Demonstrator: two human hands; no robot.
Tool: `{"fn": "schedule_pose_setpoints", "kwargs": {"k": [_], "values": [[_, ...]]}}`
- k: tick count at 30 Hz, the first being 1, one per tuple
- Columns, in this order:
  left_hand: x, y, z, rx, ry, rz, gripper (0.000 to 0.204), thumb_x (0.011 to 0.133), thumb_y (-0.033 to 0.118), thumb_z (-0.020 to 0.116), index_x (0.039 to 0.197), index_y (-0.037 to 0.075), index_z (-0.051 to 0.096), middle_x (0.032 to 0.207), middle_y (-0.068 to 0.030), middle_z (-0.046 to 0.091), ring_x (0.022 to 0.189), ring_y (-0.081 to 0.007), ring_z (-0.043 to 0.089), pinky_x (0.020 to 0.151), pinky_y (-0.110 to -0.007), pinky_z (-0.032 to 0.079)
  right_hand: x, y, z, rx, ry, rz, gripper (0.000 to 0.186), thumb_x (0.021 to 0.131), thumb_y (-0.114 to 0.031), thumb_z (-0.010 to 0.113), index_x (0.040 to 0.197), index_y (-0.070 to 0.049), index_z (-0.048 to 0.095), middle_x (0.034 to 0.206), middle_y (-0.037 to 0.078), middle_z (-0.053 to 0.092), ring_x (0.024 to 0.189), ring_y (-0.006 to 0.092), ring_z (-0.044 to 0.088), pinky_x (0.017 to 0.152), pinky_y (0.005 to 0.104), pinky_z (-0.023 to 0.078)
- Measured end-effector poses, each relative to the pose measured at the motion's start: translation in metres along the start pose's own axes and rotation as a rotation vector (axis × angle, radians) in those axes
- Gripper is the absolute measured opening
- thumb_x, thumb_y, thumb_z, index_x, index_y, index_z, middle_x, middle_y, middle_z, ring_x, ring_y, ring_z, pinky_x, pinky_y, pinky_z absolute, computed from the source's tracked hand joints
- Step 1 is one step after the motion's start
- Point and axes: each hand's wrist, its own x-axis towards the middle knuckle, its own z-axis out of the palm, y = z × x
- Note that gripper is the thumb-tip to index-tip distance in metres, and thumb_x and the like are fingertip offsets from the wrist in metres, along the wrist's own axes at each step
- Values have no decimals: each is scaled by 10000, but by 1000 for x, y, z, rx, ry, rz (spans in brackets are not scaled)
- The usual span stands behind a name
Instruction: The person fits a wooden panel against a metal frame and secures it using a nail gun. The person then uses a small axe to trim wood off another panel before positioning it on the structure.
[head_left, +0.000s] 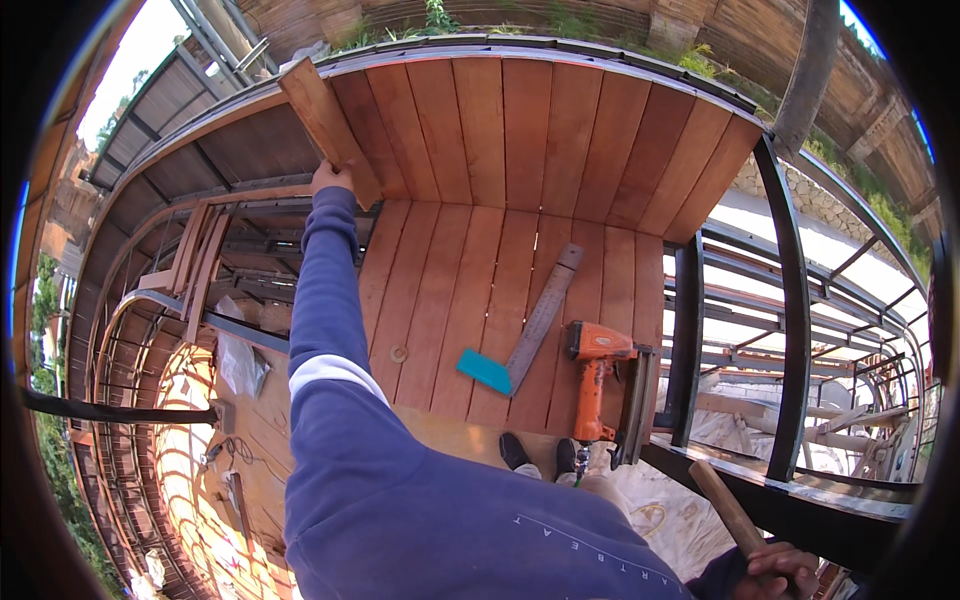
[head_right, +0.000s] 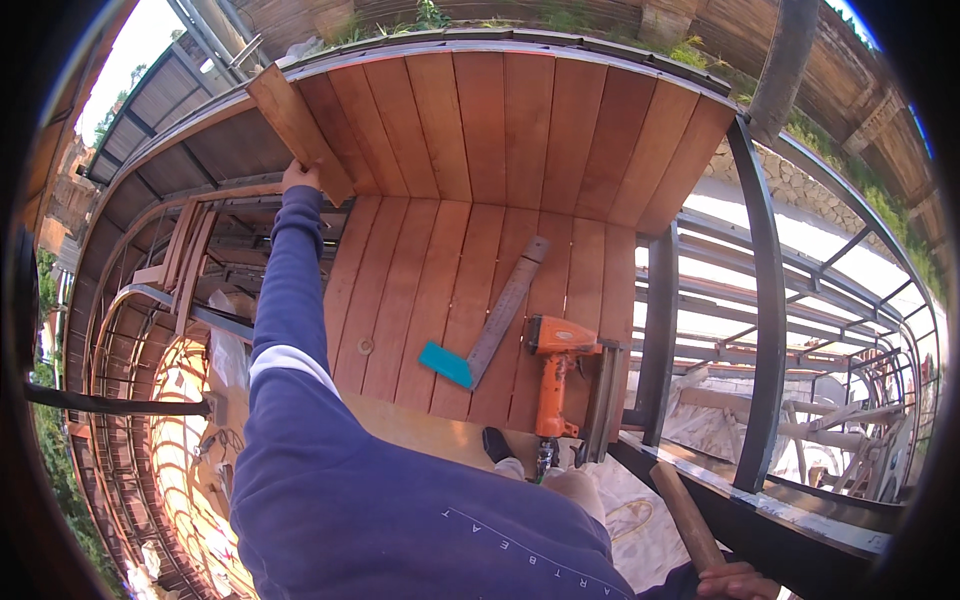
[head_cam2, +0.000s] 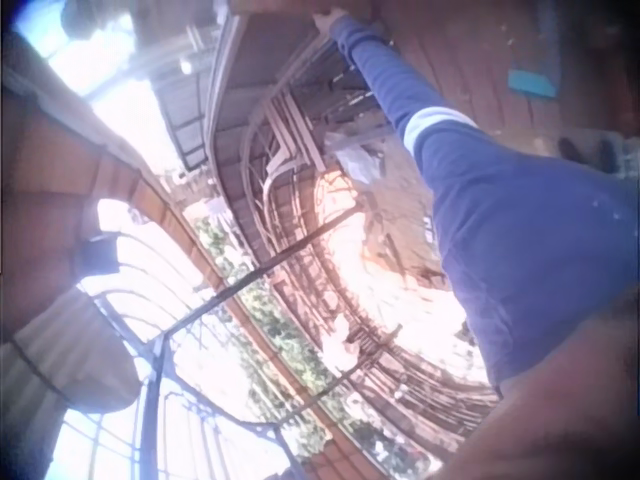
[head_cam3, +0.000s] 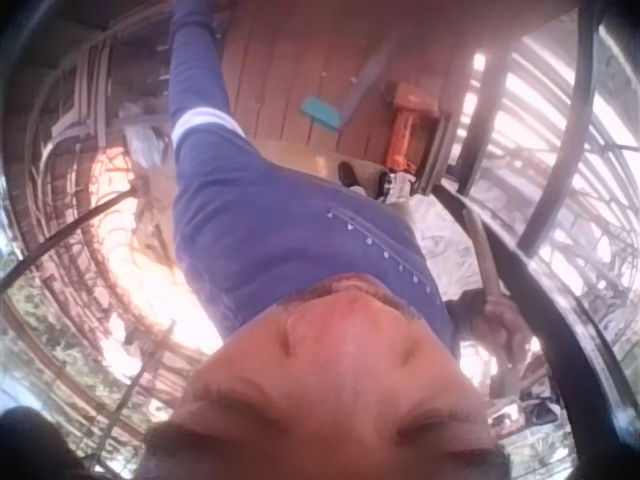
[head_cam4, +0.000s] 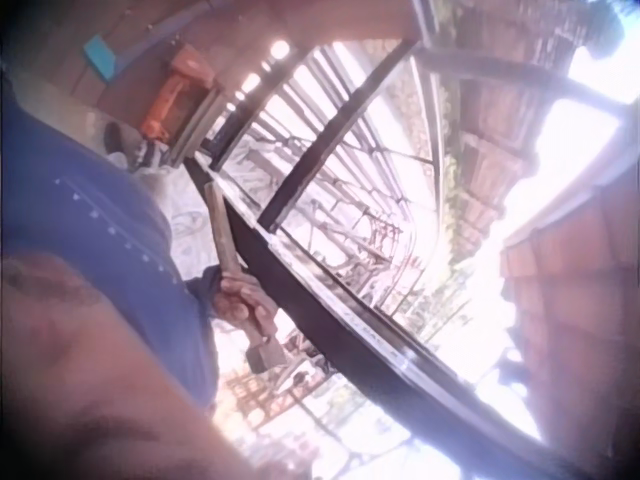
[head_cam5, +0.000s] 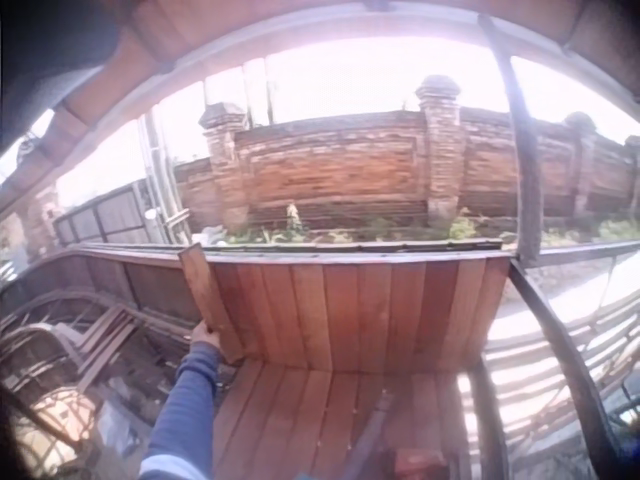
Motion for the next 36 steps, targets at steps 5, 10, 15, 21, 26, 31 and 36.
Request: {"fn": "schedule_pose_setpoints", "kwargs": {"k": [5, 10, 15, 21, 26, 31, 36], "values": [[-7, 17, -8, 146, 54, -41, 359, 831, 298, 672, 1075, 36, 657, 991, -189, 694, 985, -360, 648, 863, -413, 495, 17, -5, -26, 24, -273, 127, 205, 947, -113, 538, 873, 71, 487, 702, 170, 579, 585, 250, 621, 486, 325, 521], [-5, 19, -5, 119, 50, -44, 359, 819, 302, 677, 1060, 37, 662, 974, -186, 697, 966, -369, 651, 855, -414, 498, 8, -3, -2, -60, -105, 19, 157, 942, -54, 510, 850, 69, 479, 666, 150, 565, 564, 226, 611, 451, 293, 512], [-16, 32, -6, 96, 72, -41, 343, 817, 277, 675, 1061, 36, 662, 970, -187, 697, 964, -367, 652, 850, -407, 500, 5, 0, 4, -100, -30, -29, 207, 963, -125, 522, 928, 35, 395, 706, 112, 515, 530, 191, 583, 435, 279, 512], [-18, 40, -3, 80, 58, -48, 336, 824, 256, 670, 1073, 32, 658, 991, -189, 694, 973, -364, 650, 847, -409, 500, 1, 1, 9, -230, 54, -69, 244, 987, -213, 492, 959, -6, 366, 770, 121, 524, 506, 173, 558, 433, 259, 496], [-22, 26, -26, 1, 72, -53, 318, 830, 209, 677, 1079, 13, 649, 989, -183, 700, 952, -332, 668, 840, -382, 505, 2, 3, -17, -392, -56, 20, 280, 978, -252, 494, 789, -59, 422, 695, 93, 516, 477, 188, 517, 466, 273, 482], [-65, 49, -67, -290, -51, 30, 324, 859, 120, 665, 1142, -25, 602, 1035, -137, 695, 938, -227, 666, 845, -323, 498, -11, 16, -15, -1049, 243, -287, 336, 939, -371, 543, 781, -75, 527, 697, 110, 607, 566, 295, 604, 526, 351, 513], [-150, 37, -99, -886, -281, -131, 399, 882, 92, 648, 1235, -39, 515, 1123, -108, 629, 1008, -193, 609, 891, -317, 479, 10, 12, -25, 114, -274, -116, 265, 994, -84, 438, 1234, 22, 475, 887, 153, 508, 543, 115, 515, 487, 257, 517]]}}
